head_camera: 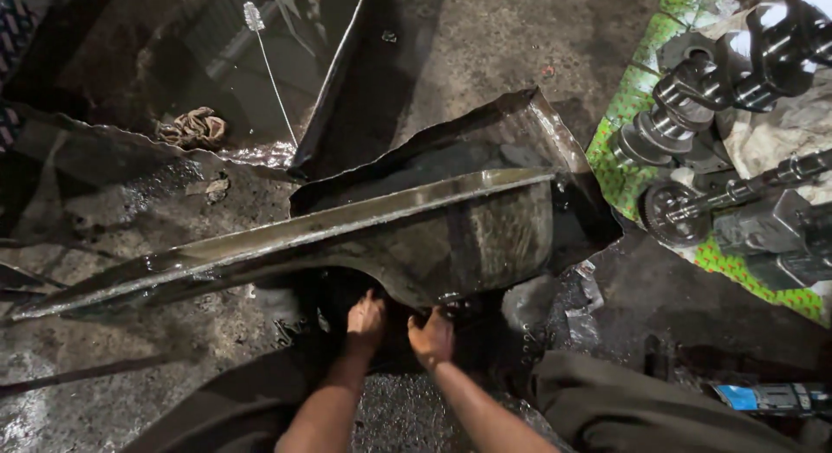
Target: The recorder is cleaning an oil pan and other engine parts using fluid and a cloth.
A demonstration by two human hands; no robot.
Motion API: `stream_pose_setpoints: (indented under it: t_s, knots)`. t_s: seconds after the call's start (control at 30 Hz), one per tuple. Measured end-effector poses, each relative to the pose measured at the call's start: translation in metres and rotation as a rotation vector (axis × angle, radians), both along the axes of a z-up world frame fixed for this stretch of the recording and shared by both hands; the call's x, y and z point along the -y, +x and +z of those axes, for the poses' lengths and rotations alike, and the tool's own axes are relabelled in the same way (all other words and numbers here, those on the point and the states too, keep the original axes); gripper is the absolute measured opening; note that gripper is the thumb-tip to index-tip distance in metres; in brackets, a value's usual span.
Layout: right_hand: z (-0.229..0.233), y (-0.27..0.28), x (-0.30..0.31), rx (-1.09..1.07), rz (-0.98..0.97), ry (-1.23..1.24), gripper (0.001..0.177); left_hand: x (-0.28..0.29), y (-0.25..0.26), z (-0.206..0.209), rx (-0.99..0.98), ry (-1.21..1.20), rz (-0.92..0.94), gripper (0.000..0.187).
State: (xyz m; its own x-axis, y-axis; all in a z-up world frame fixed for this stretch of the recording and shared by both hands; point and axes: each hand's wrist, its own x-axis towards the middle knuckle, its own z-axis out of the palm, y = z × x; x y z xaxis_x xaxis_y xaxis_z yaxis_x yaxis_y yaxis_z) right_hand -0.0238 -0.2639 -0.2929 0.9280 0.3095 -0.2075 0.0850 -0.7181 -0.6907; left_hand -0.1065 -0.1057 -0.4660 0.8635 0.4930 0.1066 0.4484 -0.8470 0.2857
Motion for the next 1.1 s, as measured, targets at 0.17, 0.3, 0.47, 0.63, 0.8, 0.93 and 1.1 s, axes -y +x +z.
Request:
stream_pose_setpoints:
  t_s: [0.17, 0.3, 0.47, 0.63, 0.8, 0.93, 1.1]
  knots:
    - [-0.005, 0.007, 0.013, -0.022, 0.068, -0.018, 0.043, 0.012, 0.007, 0.021, -0.008, -0.011, 0.23, 0.042]
    - [-0.017, 0.008, 0.007, -0.3, 0.332, 0.17, 0.04, 0.029, -0.002, 0.019, 0.164, 0.266, 0.385, 0.017]
    - [0.0, 0.003, -0.022, -0.2, 0.344, 0.075, 0.053, 0.022, 0.021, 0.144, 0.076, -0.295, 0.623, 0.027]
    - [-0.016, 0.011, -0.029, -0.253, 0.266, 0.165, 0.059, 0.011, 0.025, 0.161, 0.194, -0.627, 0.756, 0.037]
    - [0.016, 0.017, -0.018, -0.204, 0.229, 0.123, 0.051, 0.006, 0.017, 0.125, 0.438, -1.194, 0.472, 0.03]
    - [-0.037, 0.026, 0.013, -0.414, 0.048, 0.059, 0.046, 0.01, 0.017, 0.126, 0.427, -1.63, 0.479, 0.031]
    - [-0.084, 0.049, 0.033, -0.487, -0.336, 0.397, 0.032, 0.023, 0.015, 0.083, 0.314, -0.558, 0.437, 0.048]
